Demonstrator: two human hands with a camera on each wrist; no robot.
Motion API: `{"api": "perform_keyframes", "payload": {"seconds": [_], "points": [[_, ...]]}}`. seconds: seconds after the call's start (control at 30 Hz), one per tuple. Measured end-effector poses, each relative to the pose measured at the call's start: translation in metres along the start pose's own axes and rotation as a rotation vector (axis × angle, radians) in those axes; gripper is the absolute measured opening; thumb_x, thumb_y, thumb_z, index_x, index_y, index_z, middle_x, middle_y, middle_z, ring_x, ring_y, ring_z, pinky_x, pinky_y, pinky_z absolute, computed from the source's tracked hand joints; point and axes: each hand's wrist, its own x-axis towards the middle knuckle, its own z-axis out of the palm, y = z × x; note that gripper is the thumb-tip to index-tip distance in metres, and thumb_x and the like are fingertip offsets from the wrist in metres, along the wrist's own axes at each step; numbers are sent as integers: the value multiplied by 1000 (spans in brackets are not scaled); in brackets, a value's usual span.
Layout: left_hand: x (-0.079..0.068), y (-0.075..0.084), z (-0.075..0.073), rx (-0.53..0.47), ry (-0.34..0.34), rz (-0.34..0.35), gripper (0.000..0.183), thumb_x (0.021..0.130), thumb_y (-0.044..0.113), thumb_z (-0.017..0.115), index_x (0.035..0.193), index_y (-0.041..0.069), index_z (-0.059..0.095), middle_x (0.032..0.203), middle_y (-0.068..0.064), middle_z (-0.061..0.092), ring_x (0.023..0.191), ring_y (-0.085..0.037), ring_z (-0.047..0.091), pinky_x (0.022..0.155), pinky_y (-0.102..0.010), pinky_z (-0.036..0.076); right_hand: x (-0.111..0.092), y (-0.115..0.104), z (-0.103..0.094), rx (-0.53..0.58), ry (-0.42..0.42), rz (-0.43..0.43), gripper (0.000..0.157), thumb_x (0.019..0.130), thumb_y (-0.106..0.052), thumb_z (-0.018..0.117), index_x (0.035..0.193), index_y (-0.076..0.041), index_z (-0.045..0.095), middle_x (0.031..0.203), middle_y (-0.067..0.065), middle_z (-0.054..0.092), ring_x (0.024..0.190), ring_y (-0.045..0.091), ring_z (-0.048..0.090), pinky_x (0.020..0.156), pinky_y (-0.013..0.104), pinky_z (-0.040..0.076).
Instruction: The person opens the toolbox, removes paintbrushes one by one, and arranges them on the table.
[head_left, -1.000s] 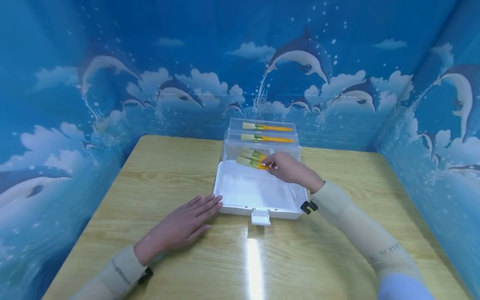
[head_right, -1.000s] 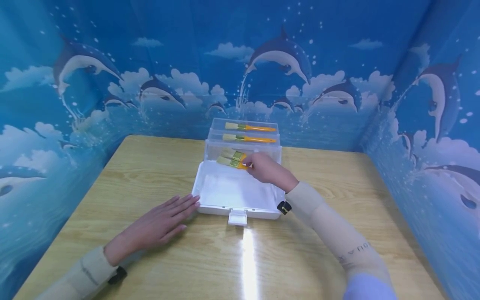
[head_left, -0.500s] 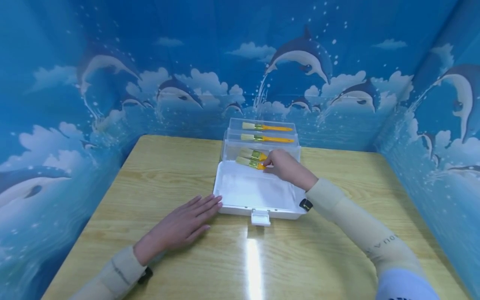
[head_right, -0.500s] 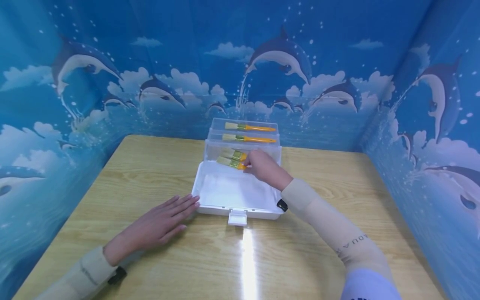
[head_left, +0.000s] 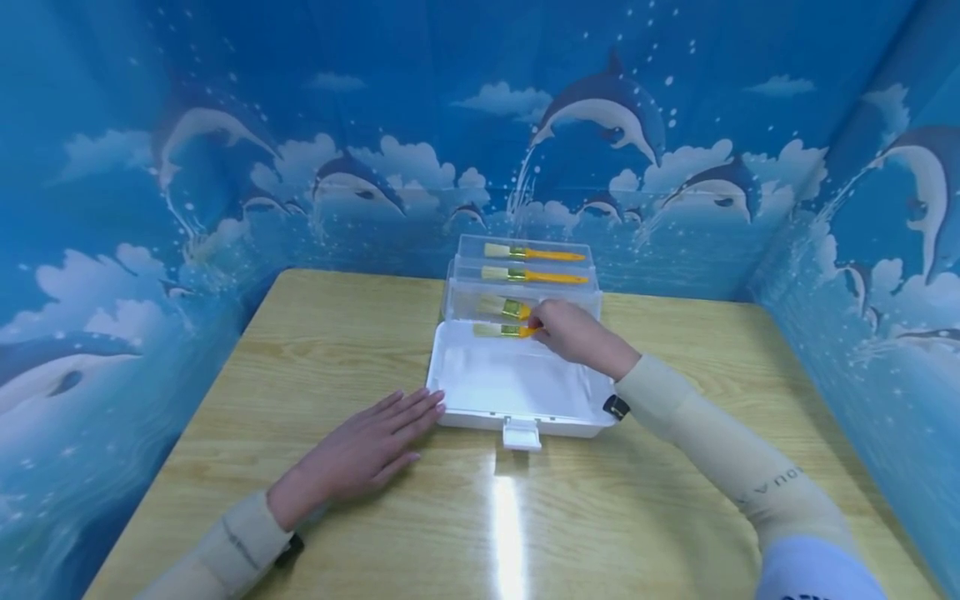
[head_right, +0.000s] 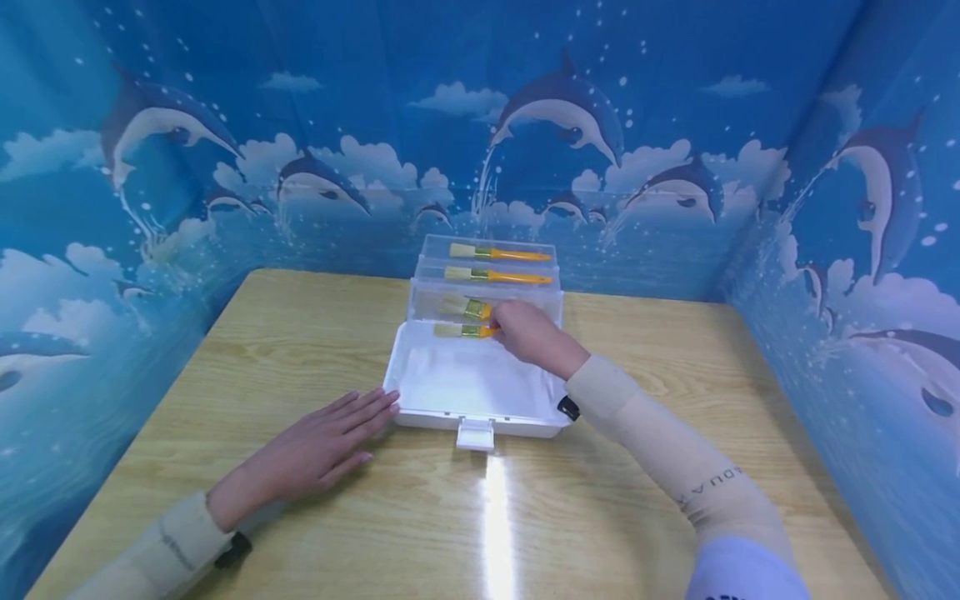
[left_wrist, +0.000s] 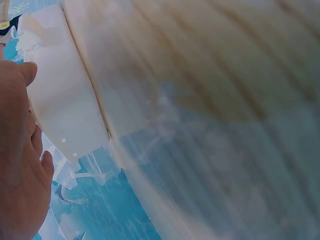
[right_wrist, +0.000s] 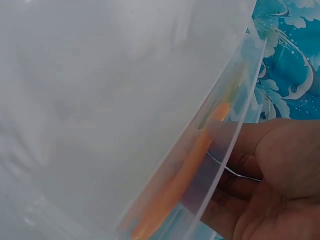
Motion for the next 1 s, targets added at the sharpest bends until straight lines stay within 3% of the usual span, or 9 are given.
{"api": "perform_keyframes", "payload": {"seconds": [0.23,0.57,1.0], "points": [[0,2,-1,-3,-7,-9,67,108,37,47,163,13,18,172,-1,11,157,-20,14,129,-43,16,-3,1,-3,5,16,1,18,96,-5,69,113,-4,72,104,9,73,91,21,68,82,35,62],[0,4,-2,2,-7,-14,66,108,37,47,163,13,20,171,-1,12,157,-21,15,129,-44,17,-6,5,-1,12,20,-78,19,97,-7,68,116,-6,74,107,8,75,95,20,70,85,36,62],[1,4,-5,-31,-60,-47,65,109,38,44,164,18,14,171,4,7,158,-17,11,129,-43,17,-7,7,-3,-10,49,-112,21,99,-11,67,119,-7,72,109,6,74,99,20,70,87,36,62]]}}
